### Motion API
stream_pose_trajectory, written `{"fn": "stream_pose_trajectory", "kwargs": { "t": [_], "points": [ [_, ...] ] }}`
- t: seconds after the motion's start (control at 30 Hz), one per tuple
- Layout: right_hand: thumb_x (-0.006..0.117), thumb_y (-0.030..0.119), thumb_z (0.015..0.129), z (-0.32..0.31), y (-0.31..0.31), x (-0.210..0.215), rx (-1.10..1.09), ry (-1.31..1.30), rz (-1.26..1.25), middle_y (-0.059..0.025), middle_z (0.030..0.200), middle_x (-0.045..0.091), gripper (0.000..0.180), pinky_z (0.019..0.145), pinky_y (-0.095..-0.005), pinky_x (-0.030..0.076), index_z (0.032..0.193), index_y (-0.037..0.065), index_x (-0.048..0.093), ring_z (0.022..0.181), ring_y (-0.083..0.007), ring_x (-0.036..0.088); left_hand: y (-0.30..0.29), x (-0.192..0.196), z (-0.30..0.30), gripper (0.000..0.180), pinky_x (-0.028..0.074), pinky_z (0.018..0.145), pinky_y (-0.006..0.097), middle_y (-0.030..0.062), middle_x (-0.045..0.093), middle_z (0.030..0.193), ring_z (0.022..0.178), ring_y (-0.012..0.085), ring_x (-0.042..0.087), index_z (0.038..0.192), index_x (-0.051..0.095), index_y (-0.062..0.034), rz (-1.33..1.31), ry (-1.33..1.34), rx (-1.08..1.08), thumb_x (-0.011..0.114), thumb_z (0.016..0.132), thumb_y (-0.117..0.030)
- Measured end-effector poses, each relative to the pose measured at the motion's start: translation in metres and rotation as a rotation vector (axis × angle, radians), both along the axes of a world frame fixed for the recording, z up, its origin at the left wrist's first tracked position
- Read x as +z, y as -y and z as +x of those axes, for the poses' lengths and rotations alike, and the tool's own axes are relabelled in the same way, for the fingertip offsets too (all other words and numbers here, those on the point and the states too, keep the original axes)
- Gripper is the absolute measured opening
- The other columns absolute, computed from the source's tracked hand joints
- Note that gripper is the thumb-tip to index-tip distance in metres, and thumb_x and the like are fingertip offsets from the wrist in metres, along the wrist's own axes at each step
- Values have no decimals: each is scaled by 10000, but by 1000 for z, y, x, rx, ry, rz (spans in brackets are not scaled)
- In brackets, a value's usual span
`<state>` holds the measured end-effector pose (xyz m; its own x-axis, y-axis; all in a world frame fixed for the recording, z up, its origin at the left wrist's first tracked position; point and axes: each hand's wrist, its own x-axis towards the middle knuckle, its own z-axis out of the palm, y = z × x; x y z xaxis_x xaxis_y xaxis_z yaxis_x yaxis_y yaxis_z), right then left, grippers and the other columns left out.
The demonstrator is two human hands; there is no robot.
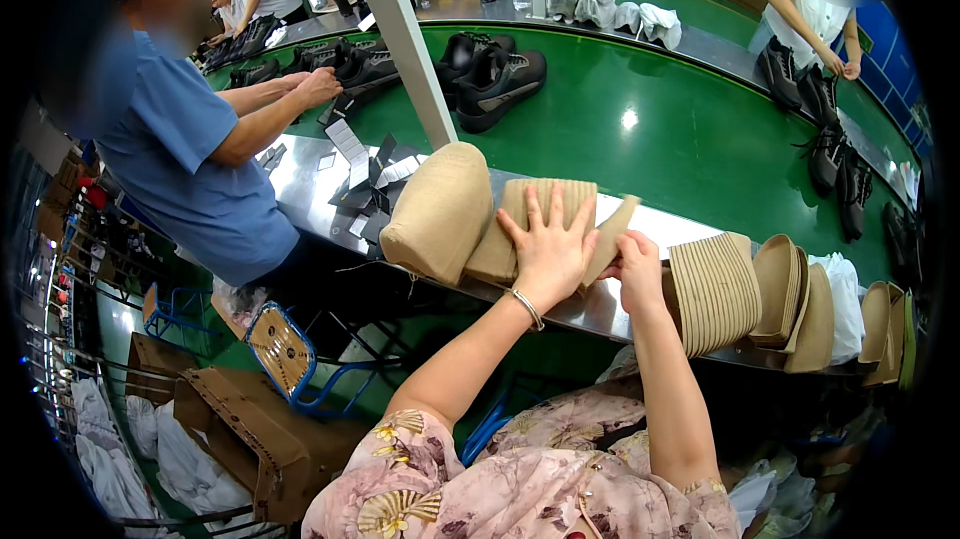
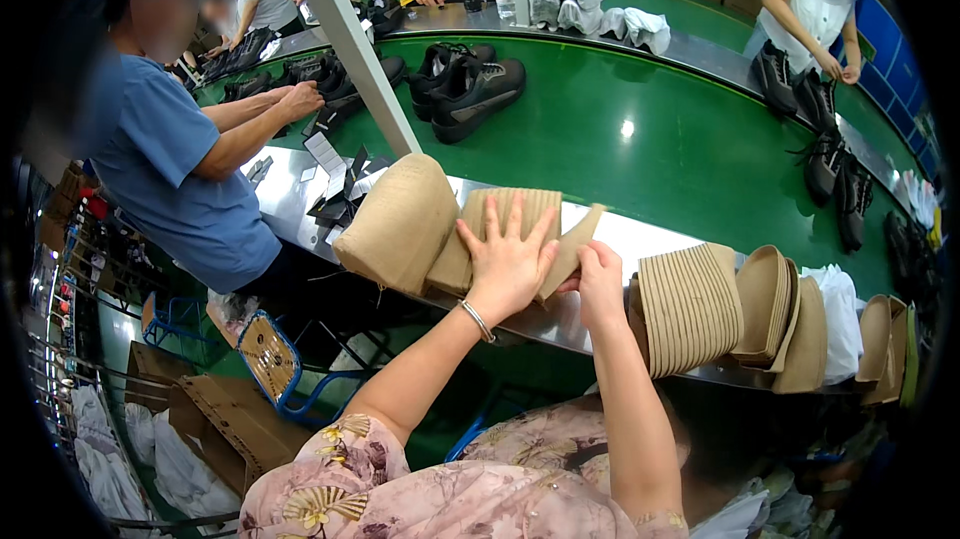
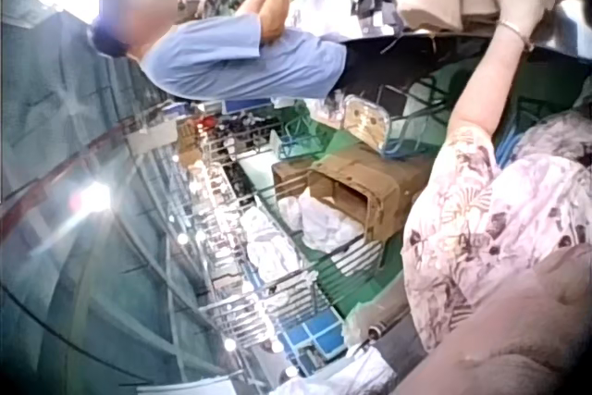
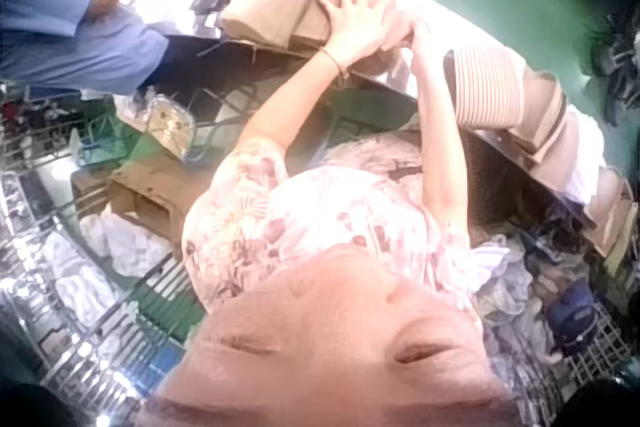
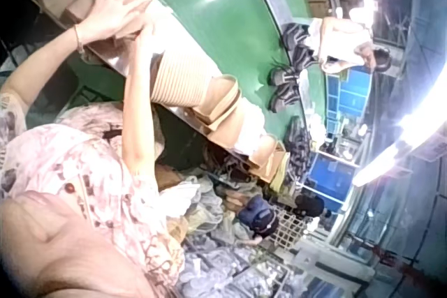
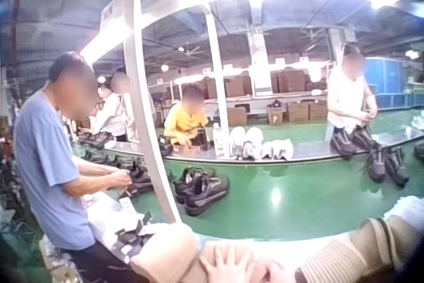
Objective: The person organizes shoe components by wrapping individual shoe inserts in white paper and placing them into a stack, then gathers another set of inserts from a plastic bag to continue the process.
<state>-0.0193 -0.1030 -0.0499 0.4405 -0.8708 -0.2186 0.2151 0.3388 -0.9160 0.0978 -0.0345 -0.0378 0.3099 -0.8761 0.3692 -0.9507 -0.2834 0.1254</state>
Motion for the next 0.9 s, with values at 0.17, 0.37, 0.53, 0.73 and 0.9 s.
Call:
{"fn": "stream_pose_trajectory", "kwargs": {
  "t": [0.17, 0.37, 0.53, 0.73, 0.9],
  "points": [
    [449, 84, 913, -9, -62, 29, -271, -551, -830, -235, 780, 568, 140, 628, -455, 424, 981, -20, 514, 726, -428, 555, -4, 9, -1, 466, 84, 949, 734, 154, 254, 1454, 1328, 443, 167, 1339, 414, -257, 60, -3, -8, 401, 907, -432],
    [392, 147, 967, -81, -45, 114, -379, 60, -479, -61, 894, 599, 214, 707, -284, 473, 1044, 11, 538, 788, -143, 573, -20, 20, 8, 496, 96, 1037, 619, 172, 251, 1449, 1350, 395, 151, 1355, 395, -154, 3, -93, -37, 450, 916, -378],
    [449, 103, 908, -182, -87, 91, -471, 395, -14, -23, 938, 588, 145, 802, -257, 451, 987, 41, 554, 852, -109, 557, -43, 61, -92, 461, 321, 1022, 398, 185, 388, 1345, 1243, 292, 391, 1332, 341, 36, -316, -1206, -526, 465, 935, -162],
    [419, 155, 929, -227, -157, 16, -750, 244, 81, -23, 903, 582, 212, 765, -235, 434, 1007, 25, 567, 838, -87, 533, -74, 29, -193, 325, 465, 880, 347, 104, 559, 1148, 1015, 209, 569, 1208, 447, 23, 470, -2232, -666, 453, 942, -164],
    [436, 175, 942, -295, -202, -19, -899, -154, -38, -32, 926, 587, 230, 793, -243, 429, 1040, 8, 561, 887, -105, 533, -57, -11, -265, 311, 467, 846, 307, 93, 591, 1084, 966, 179, 582, 1147, 500, 21, 775, -2227, -615, 503, 903, -171]
  ]
}}
